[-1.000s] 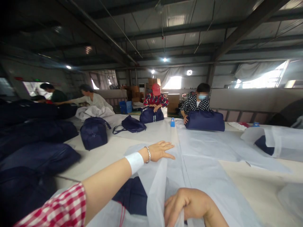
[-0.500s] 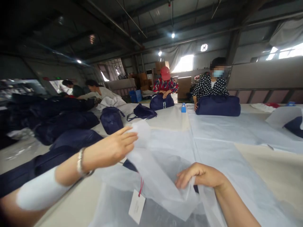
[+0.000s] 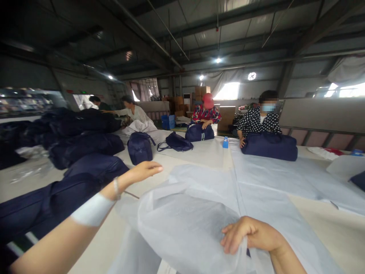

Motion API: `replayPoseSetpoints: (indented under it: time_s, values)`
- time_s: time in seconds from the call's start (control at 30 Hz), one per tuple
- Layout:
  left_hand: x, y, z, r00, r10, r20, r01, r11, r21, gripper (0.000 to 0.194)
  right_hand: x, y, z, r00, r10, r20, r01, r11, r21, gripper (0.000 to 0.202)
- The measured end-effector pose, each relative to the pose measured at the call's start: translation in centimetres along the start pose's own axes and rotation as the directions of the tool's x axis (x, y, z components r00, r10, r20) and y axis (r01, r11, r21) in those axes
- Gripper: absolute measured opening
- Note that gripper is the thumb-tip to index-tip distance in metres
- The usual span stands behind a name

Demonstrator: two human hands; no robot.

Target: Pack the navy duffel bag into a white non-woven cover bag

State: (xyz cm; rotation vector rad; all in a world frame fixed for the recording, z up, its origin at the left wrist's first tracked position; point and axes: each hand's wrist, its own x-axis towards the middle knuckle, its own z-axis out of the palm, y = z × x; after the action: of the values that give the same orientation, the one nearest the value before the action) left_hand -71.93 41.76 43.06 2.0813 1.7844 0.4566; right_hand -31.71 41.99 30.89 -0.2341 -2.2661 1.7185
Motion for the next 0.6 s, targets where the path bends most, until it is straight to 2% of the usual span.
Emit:
replayPoseSetpoints:
  time_s: [0.03, 0.07, 0.1, 0.17, 0.2, 0.27, 0.33, 0.37, 0.43, 0.53, 0.6]
  values:
    - [2.9, 0.8, 0.1, 0.997, -0.046, 0.066, 0.043, 0.998, 0.054, 0.065, 0.0, 0.0, 0.0, 1.000, 0.005, -0.004, -0.005, 1.000, -0.005, 0.041]
    - [5.6, 1.5, 0.7, 0.978, -0.078, 0.193, 0.065, 0.995, 0.072, 0.070, 0.1, 0.0, 0.1, 1.000, 0.012, -0.007, -0.012, 1.000, -0.009, 0.043]
    - [8.0, 2.2, 1.8, 0.925, -0.123, 0.360, 0.103, 0.992, 0.074, 0.075, 0.1, 0.1, 0.1, 1.000, 0.020, -0.008, -0.020, 1.000, -0.012, 0.043]
    - [11.5, 3.0, 4.9, 0.794, -0.209, 0.571, 0.140, 0.977, 0.163, 0.082, 0.0, 0.2, 0.1, 1.000, 0.023, -0.010, -0.023, 1.000, -0.011, 0.045]
    - [12.7, 3.1, 6.7, 0.744, -0.242, 0.623, 0.143, 0.968, 0.206, 0.082, 0.0, 0.3, 0.1, 1.000, 0.021, -0.010, -0.021, 1.000, -0.009, 0.045]
    - [14.1, 2.9, 10.0, 0.713, -0.263, 0.650, 0.127, 0.960, 0.250, 0.074, -0.1, 0.4, 0.1, 1.000, 0.014, -0.008, -0.014, 1.000, -0.002, 0.045]
    - [14.7, 2.0, 12.3, 0.718, -0.225, 0.659, 0.111, 0.971, 0.210, 0.056, -0.1, 0.5, 0.0, 1.000, 0.015, 0.002, -0.015, 1.000, 0.004, 0.045]
    - [14.9, 1.4, 12.9, 0.731, -0.198, 0.653, 0.108, 0.978, 0.176, 0.047, -0.2, 0.6, 0.0, 1.000, 0.012, 0.008, -0.012, 1.000, 0.007, 0.045]
    - [15.4, -0.1, 13.0, 0.788, -0.143, 0.598, 0.113, 0.990, 0.088, 0.034, -0.2, 0.6, -0.1, 1.000, 0.004, 0.010, -0.004, 1.000, 0.012, 0.044]
    - [15.8, -3.2, 10.7, 0.906, -0.102, 0.411, 0.134, 0.990, -0.050, 0.033, -0.2, 0.7, -0.3, 1.000, 0.007, 0.011, -0.007, 1.000, 0.009, 0.039]
    - [15.2, -5.9, 8.3, 0.958, -0.110, 0.266, 0.146, 0.982, -0.119, 0.034, -0.3, 0.8, -0.4, 1.000, 0.007, 0.016, -0.007, 1.000, 0.008, 0.039]
